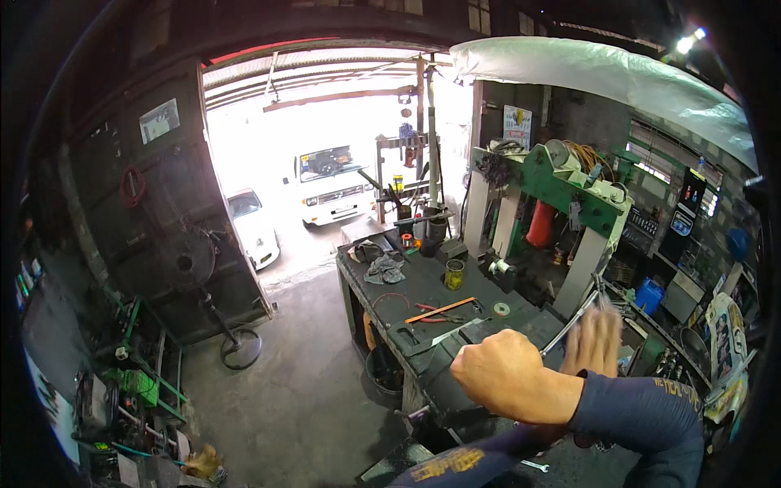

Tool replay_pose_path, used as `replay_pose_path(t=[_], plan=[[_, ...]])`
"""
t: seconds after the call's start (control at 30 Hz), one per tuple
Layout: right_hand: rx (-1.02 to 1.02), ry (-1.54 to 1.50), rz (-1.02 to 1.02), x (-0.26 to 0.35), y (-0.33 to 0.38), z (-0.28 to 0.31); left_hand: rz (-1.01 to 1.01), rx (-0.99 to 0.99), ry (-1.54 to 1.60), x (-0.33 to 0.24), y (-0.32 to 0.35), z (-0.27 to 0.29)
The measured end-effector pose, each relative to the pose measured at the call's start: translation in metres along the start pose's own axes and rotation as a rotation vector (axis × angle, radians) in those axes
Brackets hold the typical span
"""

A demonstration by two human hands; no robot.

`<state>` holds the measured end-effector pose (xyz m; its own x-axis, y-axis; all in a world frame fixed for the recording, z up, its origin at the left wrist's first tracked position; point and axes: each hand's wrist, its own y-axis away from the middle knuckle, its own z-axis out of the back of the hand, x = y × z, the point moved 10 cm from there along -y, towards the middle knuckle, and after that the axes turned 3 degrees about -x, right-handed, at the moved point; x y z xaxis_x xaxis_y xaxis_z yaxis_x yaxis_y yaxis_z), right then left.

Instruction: The person assembles a metal rod with a T-shaped handle using a vise and wrench. They tighten the components, remove the assembly, and inspect the finished part.

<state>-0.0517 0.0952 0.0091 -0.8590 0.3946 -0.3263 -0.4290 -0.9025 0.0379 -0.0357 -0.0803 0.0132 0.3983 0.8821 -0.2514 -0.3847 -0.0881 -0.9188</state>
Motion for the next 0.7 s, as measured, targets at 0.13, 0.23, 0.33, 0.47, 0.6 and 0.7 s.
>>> replay_pose_path(t=[0.13,0.23,0.33,0.47,0.6,0.7], plan=[[-0.042,0.054,0.047,-0.036,-0.031,0.000,-0.001,0.104,0.311,0.009,-0.008,-0.017],[-0.182,0.080,-0.060,-0.124,-0.038,0.000,-0.179,0.212,0.667,-0.003,0.027,0.005],[-0.302,-0.004,-0.327,-0.243,0.045,-0.032,0.106,0.177,1.140,0.070,0.012,0.039],[-0.501,-0.263,-0.426,-0.194,0.143,-0.024,0.859,0.012,1.676,0.215,-0.031,-0.029],[-0.605,0.184,-0.054,-0.010,0.115,0.029,0.892,0.396,1.638,0.143,-0.065,-0.161],[-0.430,0.279,0.150,0.014,0.053,0.020,0.717,0.947,1.587,0.075,-0.037,-0.160]])
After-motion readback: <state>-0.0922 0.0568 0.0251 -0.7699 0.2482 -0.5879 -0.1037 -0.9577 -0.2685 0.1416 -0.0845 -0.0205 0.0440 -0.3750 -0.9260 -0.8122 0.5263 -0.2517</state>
